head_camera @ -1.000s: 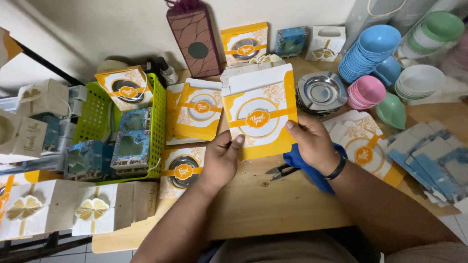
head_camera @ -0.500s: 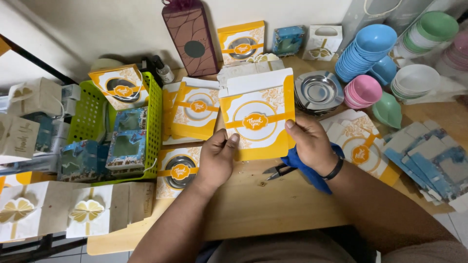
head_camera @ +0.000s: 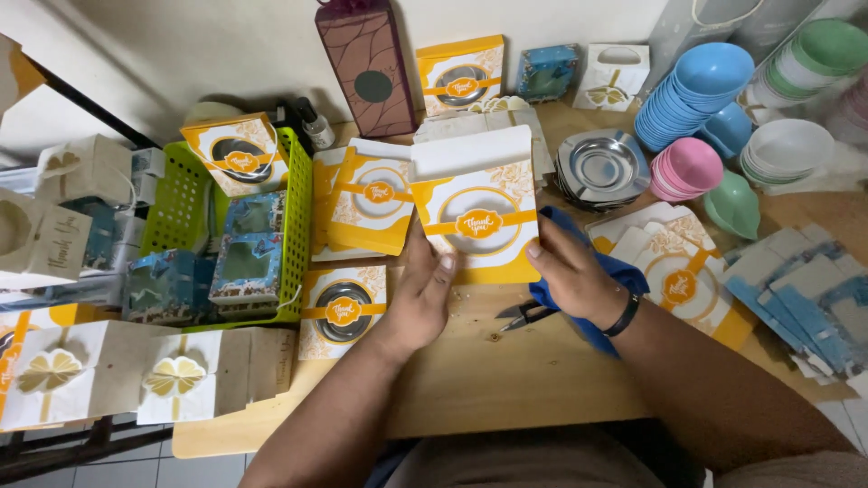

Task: Assembling small decorative gift boxes by folding pre-cut sheets and securing the edges.

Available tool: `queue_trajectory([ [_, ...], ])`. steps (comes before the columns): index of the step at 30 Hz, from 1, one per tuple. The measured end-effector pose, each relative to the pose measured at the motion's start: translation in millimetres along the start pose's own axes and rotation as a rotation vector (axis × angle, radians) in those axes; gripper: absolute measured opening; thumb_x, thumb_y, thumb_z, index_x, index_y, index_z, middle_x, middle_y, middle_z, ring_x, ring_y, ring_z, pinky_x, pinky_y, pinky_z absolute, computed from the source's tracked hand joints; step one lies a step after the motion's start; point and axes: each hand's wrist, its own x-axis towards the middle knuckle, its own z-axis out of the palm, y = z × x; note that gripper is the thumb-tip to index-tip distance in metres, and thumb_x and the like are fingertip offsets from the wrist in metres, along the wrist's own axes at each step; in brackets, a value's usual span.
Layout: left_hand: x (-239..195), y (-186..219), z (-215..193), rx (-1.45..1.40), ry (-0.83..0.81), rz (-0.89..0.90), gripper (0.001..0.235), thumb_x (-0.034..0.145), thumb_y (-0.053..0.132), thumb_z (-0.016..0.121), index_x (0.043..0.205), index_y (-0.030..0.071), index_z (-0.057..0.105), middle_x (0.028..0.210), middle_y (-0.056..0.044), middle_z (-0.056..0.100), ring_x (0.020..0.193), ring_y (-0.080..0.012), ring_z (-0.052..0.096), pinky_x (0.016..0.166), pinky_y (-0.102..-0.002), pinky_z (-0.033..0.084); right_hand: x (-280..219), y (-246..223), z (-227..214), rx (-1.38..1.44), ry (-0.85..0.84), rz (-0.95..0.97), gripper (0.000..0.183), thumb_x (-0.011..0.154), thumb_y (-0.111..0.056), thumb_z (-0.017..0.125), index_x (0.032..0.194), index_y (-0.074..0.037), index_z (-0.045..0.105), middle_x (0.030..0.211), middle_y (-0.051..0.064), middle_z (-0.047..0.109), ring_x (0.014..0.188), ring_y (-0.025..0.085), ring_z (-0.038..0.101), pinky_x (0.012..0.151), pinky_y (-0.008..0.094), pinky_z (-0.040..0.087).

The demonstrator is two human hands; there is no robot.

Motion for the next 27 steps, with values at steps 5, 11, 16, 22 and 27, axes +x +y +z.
queue_trajectory([
  [5,-15,-32,-3,0.079,0.105,0.047,0.054,0.109,0.009,0.037,0.157,-0.009,0.022,0.147,-0.032,0.045,0.143,-0.0411,0.038,0.12,-0.059,0.024,-5,25,-18,-0.063,0.103,0.174,0.047,0.109,-0.02,0.045,0.152,0.0,0.048,0.128,0.015,0.064,0.12,0.023,0.059,0.104,0.048,0.053],
  [11,-27,-58,-7,0.264,0.23,0.125,0.055,0.1,0.002,0.056,0.152,-0.005,0.041,0.129,-0.029,0.065,0.123,-0.0386,0.062,0.105,-0.048,0.05,-22,96,-54,-0.087,0.225,0.29,0.046,0.109,-0.022,0.052,0.151,-0.004,0.051,0.115,0.006,0.06,0.111,0.013,0.054,0.097,0.043,0.051],
  [16,-25,-44,-7,0.326,0.208,0.083,0.057,0.099,0.001,0.057,0.153,-0.005,0.04,0.133,-0.033,0.062,0.121,-0.0439,0.064,0.101,-0.05,0.056,-9,35,-22,-0.107,0.201,0.173,0.039,0.111,-0.021,0.052,0.144,-0.001,0.059,0.093,-0.002,0.059,0.092,0.005,0.053,0.088,0.034,0.055],
  [22,-25,-25,-12,0.409,0.386,0.21,0.071,0.09,-0.006,0.058,0.153,-0.009,0.025,0.154,-0.035,0.029,0.146,-0.0553,0.03,0.116,-0.067,0.034,6,-37,19,-0.172,0.123,-0.002,0.021,0.102,-0.012,0.061,0.114,0.002,0.069,0.072,0.0,0.056,0.066,0.01,0.052,0.064,0.024,0.05],
  [27,-25,-14,-20,0.698,0.372,0.466,0.04,0.091,0.022,0.063,0.124,0.0,0.064,0.119,-0.015,0.065,0.114,-0.0401,0.064,0.101,-0.053,0.049,-7,-13,12,-0.353,0.026,-0.15,0.024,0.092,-0.014,0.073,0.109,0.003,0.075,0.07,0.009,0.066,0.061,0.014,0.059,0.053,0.027,0.052],
])
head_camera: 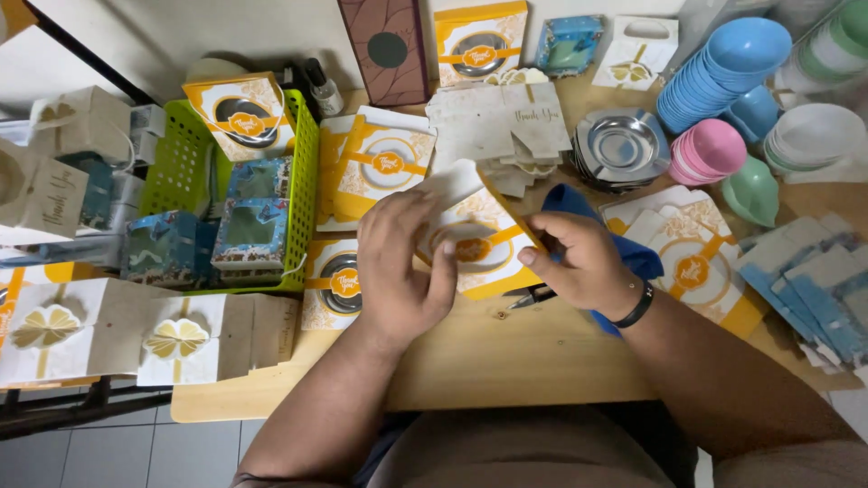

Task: Assembling small decorative gift boxes by folding pre-cut sheets and securing the edges.

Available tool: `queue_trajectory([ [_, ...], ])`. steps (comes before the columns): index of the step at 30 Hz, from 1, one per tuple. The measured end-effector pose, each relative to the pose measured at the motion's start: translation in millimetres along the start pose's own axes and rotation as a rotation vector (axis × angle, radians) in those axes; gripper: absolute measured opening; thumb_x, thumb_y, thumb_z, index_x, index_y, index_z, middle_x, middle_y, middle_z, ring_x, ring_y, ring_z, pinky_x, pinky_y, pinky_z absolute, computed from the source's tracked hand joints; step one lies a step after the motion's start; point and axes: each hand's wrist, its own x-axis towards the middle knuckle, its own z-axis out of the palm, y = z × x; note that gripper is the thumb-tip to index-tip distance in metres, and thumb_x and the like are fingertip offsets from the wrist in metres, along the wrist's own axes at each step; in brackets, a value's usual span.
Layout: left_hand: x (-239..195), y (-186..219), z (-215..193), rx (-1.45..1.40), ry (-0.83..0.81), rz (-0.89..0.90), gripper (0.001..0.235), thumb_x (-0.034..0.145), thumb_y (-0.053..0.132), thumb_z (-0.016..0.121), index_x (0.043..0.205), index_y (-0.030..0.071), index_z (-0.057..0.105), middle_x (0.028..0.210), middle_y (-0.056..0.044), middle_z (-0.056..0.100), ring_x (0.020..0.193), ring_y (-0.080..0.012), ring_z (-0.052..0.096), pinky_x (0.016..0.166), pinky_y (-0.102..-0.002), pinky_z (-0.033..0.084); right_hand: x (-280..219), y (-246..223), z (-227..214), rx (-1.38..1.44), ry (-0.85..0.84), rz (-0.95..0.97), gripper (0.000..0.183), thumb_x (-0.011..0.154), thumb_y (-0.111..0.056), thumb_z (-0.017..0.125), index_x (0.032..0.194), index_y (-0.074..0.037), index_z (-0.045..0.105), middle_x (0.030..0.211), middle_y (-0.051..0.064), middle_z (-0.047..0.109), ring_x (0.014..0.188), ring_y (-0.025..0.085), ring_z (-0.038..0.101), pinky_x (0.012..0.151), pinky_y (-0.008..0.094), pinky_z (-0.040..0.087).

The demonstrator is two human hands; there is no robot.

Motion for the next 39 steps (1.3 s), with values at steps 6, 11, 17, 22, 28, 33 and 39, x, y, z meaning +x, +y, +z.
queue_trajectory([
  [6,-1,1,3,0.097,-0.122,-0.134,0.035,0.09,0.034,0.076,0.116,0.011,0.07,0.101,-0.001,0.073,0.092,-0.0269,0.074,0.088,-0.04,0.057,3,-31,6,-0.122,-0.026,-0.1,0.025,0.088,-0.014,0.078,0.104,0.004,0.072,0.072,0.013,0.064,0.058,0.023,0.061,0.052,0.031,0.053],
  [11,0,0,1,-0.015,-0.014,-0.149,0.017,0.097,0.019,0.068,0.102,0.003,0.066,0.079,-0.012,0.064,0.07,-0.0371,0.066,0.066,-0.046,0.055,10,-42,-14,0.01,-0.15,-0.023,0.039,0.102,-0.035,0.055,0.104,0.001,0.068,0.075,0.009,0.063,0.064,0.019,0.063,0.059,0.032,0.057],
  [17,-9,-19,2,-0.067,0.181,-0.208,0.008,0.099,0.01,0.066,0.102,0.004,0.063,0.074,-0.008,0.06,0.066,-0.0291,0.061,0.061,-0.04,0.051,22,-67,-23,-0.403,-0.571,0.189,0.025,0.08,-0.001,0.076,0.103,0.002,0.068,0.098,0.024,0.071,0.096,0.044,0.07,0.082,0.052,0.058],
  [22,-14,-21,10,-0.235,0.226,-0.316,0.008,0.101,0.007,0.063,0.108,0.003,0.063,0.075,-0.008,0.06,0.073,-0.0203,0.059,0.072,-0.037,0.052,18,-56,-9,-0.782,-0.847,0.296,0.041,0.077,-0.017,0.084,0.112,-0.005,0.066,0.112,0.012,0.069,0.116,0.033,0.066,0.097,0.044,0.057],
  [28,-7,-7,12,-0.347,0.151,-0.415,0.012,0.098,0.006,0.068,0.109,0.002,0.064,0.087,-0.014,0.069,0.091,-0.0231,0.069,0.085,-0.044,0.055,19,-56,-1,-0.927,-0.942,0.385,0.023,0.088,-0.019,0.074,0.109,-0.012,0.065,0.102,0.004,0.07,0.11,0.026,0.067,0.091,0.039,0.059],
  [33,-5,-2,12,-0.343,0.088,-0.461,0.014,0.099,0.007,0.067,0.11,0.0,0.065,0.089,-0.016,0.069,0.094,-0.0272,0.071,0.09,-0.048,0.055,6,-25,-9,-0.941,-0.881,0.231,0.015,0.083,-0.016,0.076,0.089,-0.016,0.063,0.081,-0.001,0.07,0.095,0.022,0.071,0.091,0.04,0.055],
  [39,-19,-13,22,-0.393,0.079,-0.478,0.009,0.1,0.006,0.065,0.107,0.002,0.064,0.088,-0.015,0.068,0.096,-0.0208,0.068,0.093,-0.047,0.055,2,-40,-15,-0.376,-0.528,0.208,0.025,0.085,-0.01,0.077,0.103,-0.01,0.059,0.083,0.01,0.073,0.086,0.028,0.074,0.081,0.043,0.056],
])
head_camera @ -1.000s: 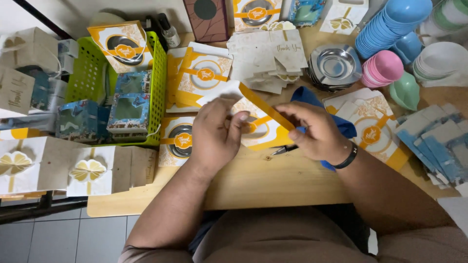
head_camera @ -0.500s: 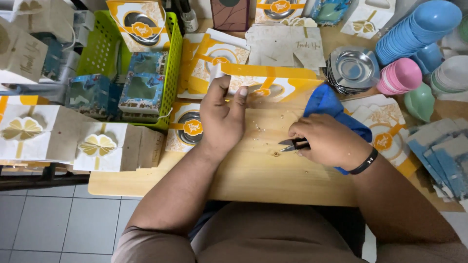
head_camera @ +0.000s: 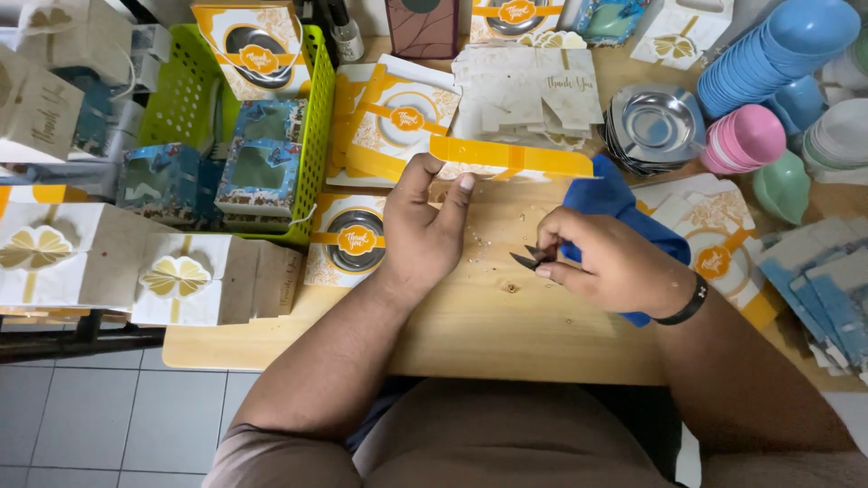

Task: Assembling small decorative gift boxes by folding pre-cut sheets and securing the edges.

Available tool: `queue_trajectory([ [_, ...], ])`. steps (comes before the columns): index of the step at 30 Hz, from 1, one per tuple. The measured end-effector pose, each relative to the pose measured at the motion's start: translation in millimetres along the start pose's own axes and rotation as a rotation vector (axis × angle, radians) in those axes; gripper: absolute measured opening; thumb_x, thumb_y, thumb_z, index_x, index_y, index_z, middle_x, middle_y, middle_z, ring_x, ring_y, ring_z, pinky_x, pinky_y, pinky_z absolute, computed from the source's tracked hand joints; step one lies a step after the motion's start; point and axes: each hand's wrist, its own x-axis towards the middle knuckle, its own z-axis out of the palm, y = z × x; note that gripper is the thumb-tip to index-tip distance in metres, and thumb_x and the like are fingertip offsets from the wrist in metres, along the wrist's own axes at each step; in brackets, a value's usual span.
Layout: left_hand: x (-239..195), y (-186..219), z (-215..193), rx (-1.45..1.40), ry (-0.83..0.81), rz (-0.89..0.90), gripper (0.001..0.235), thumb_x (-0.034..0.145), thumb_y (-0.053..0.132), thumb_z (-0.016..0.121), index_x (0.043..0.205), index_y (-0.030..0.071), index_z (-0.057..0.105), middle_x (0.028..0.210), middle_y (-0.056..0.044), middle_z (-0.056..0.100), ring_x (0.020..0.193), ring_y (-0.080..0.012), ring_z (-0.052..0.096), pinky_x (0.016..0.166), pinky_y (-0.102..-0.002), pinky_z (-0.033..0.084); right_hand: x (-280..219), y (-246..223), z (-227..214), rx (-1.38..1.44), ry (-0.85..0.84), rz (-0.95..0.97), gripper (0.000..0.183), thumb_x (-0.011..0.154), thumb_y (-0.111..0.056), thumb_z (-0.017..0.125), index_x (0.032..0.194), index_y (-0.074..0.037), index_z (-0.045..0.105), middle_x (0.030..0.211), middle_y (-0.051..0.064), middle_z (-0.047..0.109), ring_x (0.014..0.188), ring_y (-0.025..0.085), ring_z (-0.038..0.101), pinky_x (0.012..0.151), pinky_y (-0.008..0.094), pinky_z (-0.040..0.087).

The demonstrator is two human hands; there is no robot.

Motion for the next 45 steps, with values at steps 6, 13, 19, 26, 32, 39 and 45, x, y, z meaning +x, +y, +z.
queue_trajectory([
  [6,-2,12,6,0.017,-0.04,0.084,0.01,0.098,0.003,0.066,0.108,0.003,0.065,0.091,-0.014,0.068,0.094,-0.0289,0.07,0.094,-0.047,0.054,-8,-3,5,0.778,0.094,-0.471,0.005,0.096,0.001,0.056,0.092,0.0,0.058,0.077,0.012,0.057,0.066,0.024,0.069,0.061,0.034,0.063],
  [13,-12,20,6,0.136,-0.102,0.057,0.012,0.098,0.018,0.064,0.105,0.009,0.061,0.105,-0.004,0.064,0.097,-0.0204,0.061,0.093,-0.031,0.047,-24,9,-6,1.329,0.11,-0.42,0.026,0.098,0.0,0.058,0.121,0.006,0.068,0.101,0.021,0.059,0.093,0.037,0.068,0.093,0.053,0.059],
  [19,-9,28,8,0.222,-0.176,0.176,0.017,0.101,0.023,0.063,0.112,0.011,0.068,0.11,-0.005,0.072,0.102,-0.029,0.063,0.095,-0.039,0.049,-22,7,-6,0.953,0.368,-0.471,0.027,0.093,-0.004,0.071,0.117,-0.009,0.06,0.101,0.005,0.057,0.093,0.017,0.07,0.09,0.04,0.068],
  [26,-22,27,13,0.249,-0.232,0.189,0.013,0.096,0.019,0.069,0.093,0.007,0.068,0.094,-0.011,0.072,0.084,-0.0269,0.067,0.077,-0.036,0.053,-19,-5,9,0.531,0.924,-0.316,0.022,0.098,-0.02,0.071,0.101,-0.004,0.056,0.088,0.016,0.062,0.077,0.025,0.064,0.073,0.035,0.058],
  [32,-27,28,19,0.229,-0.284,0.137,0.011,0.096,0.016,0.069,0.089,0.008,0.071,0.082,-0.006,0.072,0.072,-0.0226,0.067,0.069,-0.033,0.053,-17,-11,13,0.291,1.097,-0.336,0.036,0.104,-0.031,0.055,0.096,0.003,0.048,0.083,0.021,0.057,0.063,0.028,0.062,0.06,0.036,0.053],
  [39,-34,20,24,0.273,-0.272,0.13,0.014,0.098,0.018,0.066,0.107,0.012,0.075,0.092,-0.007,0.077,0.079,-0.0231,0.071,0.076,-0.032,0.055,-26,-29,13,0.495,0.851,-0.188,0.018,0.098,-0.006,0.064,0.091,-0.005,0.047,0.094,0.017,0.065,0.086,0.022,0.065,0.072,0.027,0.053],
  [45,-30,35,25,0.255,-0.358,0.208,0.03,0.102,0.02,0.053,0.116,-0.002,0.068,0.12,-0.018,0.073,0.115,-0.0379,0.071,0.103,-0.041,0.055,-23,-32,7,0.337,0.864,-0.113,0.019,0.096,-0.017,0.067,0.087,-0.003,0.057,0.093,0.014,0.069,0.069,0.016,0.062,0.059,0.026,0.047],
])
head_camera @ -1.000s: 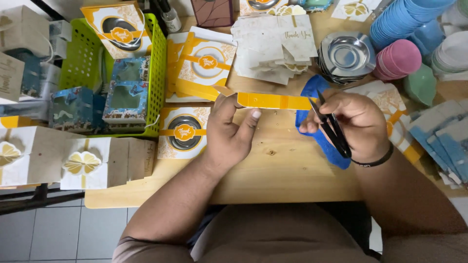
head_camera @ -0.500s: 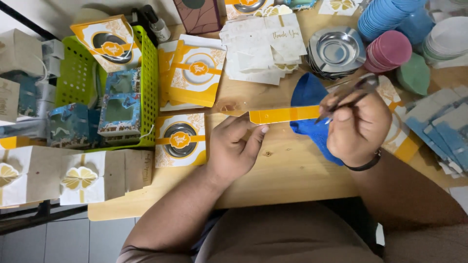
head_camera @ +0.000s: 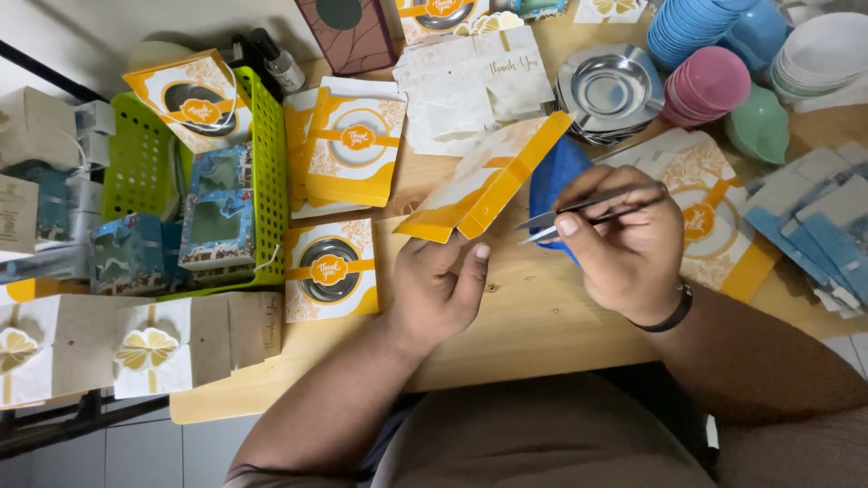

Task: Assembling small decorative gift boxes by folding pre-cut sheets and securing the edges.

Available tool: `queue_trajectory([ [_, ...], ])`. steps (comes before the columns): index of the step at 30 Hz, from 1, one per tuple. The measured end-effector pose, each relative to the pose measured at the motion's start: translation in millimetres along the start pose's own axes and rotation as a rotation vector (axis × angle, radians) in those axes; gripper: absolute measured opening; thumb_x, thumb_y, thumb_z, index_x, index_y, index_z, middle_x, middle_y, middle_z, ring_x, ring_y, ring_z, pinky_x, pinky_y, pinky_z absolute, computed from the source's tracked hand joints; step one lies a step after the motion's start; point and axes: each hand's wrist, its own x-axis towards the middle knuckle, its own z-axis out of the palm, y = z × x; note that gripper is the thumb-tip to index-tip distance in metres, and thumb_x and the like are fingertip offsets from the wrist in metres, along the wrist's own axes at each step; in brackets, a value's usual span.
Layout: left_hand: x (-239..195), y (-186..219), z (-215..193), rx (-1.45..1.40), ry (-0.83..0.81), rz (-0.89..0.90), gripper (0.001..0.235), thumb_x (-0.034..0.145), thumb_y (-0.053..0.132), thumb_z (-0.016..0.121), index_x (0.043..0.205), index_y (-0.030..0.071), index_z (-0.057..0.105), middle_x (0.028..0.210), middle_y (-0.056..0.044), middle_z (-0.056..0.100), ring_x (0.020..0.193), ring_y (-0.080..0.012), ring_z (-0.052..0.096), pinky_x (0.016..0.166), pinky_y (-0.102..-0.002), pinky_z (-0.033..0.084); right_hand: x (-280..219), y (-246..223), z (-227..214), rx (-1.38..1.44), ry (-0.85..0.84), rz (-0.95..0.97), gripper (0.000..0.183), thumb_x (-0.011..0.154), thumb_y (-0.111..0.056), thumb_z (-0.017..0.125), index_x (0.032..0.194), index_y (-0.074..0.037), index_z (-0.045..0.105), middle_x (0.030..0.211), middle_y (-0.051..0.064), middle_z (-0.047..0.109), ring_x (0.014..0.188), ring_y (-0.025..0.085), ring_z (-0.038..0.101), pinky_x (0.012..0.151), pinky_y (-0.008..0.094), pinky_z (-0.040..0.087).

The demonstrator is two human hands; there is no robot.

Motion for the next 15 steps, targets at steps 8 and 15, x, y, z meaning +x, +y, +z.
queue_trajectory([
  [8,-6.0,-3.1,1.6,0.095,-0.117,0.136,0.033,0.095,0.022,0.059,0.118,-0.001,0.063,0.113,-0.02,0.072,0.106,-0.0436,0.07,0.091,-0.046,0.055,-2.1,0.3,0.4,0.043,0.023,-0.074,0.024,0.096,-0.018,0.061,0.084,-0.004,0.045,0.089,0.021,0.066,0.075,0.025,0.065,0.065,0.033,0.05],
  [15,-10.6,-8.0,3.1,0.138,-0.156,0.152,0.044,0.095,0.031,0.064,0.129,0.004,0.062,0.125,-0.02,0.07,0.118,-0.0414,0.069,0.1,-0.047,0.056,-3.7,3.4,1.8,0.08,0.052,-0.084,0.022,0.095,-0.013,0.062,0.087,-0.005,0.043,0.088,0.022,0.065,0.077,0.026,0.067,0.068,0.034,0.052],
])
